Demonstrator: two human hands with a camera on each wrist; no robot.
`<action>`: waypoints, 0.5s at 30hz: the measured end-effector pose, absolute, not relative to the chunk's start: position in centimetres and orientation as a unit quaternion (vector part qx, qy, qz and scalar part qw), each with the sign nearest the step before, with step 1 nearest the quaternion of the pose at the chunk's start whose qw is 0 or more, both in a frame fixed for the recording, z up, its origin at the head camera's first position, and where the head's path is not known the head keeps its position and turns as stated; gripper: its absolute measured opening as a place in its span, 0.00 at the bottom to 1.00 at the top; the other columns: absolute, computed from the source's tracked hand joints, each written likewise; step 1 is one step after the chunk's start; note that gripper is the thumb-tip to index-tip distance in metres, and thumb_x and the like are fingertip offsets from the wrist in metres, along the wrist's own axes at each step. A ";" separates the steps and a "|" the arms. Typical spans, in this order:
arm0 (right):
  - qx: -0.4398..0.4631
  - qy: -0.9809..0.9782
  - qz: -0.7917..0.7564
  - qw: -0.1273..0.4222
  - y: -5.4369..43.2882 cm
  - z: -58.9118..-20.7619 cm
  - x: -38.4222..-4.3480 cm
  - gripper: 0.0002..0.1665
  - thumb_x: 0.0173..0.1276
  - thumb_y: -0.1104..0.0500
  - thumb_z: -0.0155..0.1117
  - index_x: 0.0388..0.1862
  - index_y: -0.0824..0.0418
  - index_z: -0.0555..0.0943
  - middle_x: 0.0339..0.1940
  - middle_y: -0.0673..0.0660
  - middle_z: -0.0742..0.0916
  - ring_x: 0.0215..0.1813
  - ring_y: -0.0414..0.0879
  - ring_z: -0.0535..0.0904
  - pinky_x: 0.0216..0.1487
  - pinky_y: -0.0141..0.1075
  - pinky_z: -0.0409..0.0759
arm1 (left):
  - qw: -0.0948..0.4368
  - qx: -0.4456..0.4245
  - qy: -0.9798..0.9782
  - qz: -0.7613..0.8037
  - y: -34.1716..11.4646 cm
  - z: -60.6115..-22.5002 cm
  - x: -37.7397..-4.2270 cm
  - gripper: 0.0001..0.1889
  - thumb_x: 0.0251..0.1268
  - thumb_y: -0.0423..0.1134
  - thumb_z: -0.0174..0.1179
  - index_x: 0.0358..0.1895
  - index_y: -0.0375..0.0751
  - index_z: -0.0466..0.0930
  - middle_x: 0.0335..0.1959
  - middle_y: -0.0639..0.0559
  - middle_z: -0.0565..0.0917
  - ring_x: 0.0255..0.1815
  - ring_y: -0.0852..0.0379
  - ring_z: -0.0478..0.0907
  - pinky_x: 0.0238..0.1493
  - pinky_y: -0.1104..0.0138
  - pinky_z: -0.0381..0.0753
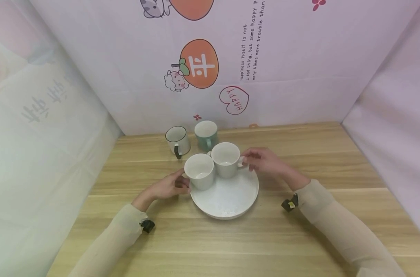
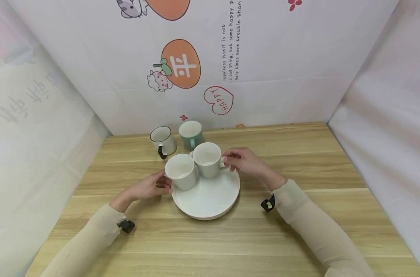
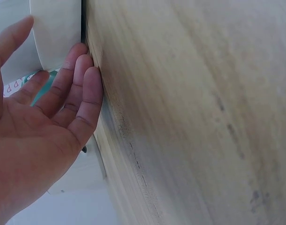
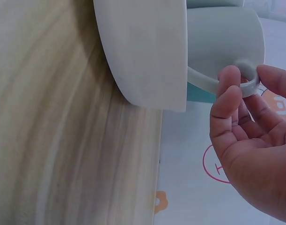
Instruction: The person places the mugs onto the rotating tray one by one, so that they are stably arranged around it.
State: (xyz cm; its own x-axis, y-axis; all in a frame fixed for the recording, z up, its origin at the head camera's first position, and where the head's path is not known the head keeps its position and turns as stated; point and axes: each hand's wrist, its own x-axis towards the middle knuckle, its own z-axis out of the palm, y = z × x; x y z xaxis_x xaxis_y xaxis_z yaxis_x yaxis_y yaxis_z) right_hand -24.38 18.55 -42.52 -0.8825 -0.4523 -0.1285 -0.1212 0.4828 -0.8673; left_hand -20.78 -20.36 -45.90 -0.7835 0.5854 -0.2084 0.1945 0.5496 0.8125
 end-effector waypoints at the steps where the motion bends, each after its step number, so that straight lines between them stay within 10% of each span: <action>1: -0.170 0.845 -0.477 0.171 18.6 -42.5 -24.5 0.15 0.76 0.53 0.57 0.56 0.57 0.82 0.46 0.63 0.87 0.40 0.50 0.82 0.38 0.38 0.82 | 0.236 0.230 0.848 0.416 -20.4 -45.9 -20.8 0.40 0.66 0.41 0.66 0.77 0.45 0.54 0.52 0.40 0.83 0.55 0.48 0.82 0.61 0.57 0.80; 15: -0.194 0.833 -0.497 0.145 18.7 -42.7 -25.5 0.17 0.77 0.57 0.55 0.58 0.64 0.81 0.49 0.66 0.87 0.39 0.47 0.80 0.42 0.35 0.82 | 0.229 0.236 0.847 0.417 -20.4 -46.1 -20.7 0.40 0.67 0.41 0.66 0.77 0.43 0.54 0.50 0.40 0.85 0.52 0.50 0.83 0.58 0.58 0.81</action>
State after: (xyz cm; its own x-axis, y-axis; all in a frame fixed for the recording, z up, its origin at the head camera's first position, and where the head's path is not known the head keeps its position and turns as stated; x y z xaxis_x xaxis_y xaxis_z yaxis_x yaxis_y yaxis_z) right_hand -25.55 18.69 -42.69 -0.8826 -0.4674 -0.0499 -0.1782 0.4309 -0.8846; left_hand -20.74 -20.44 -46.15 -0.7837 0.5913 -0.1902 0.2102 0.5406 0.8146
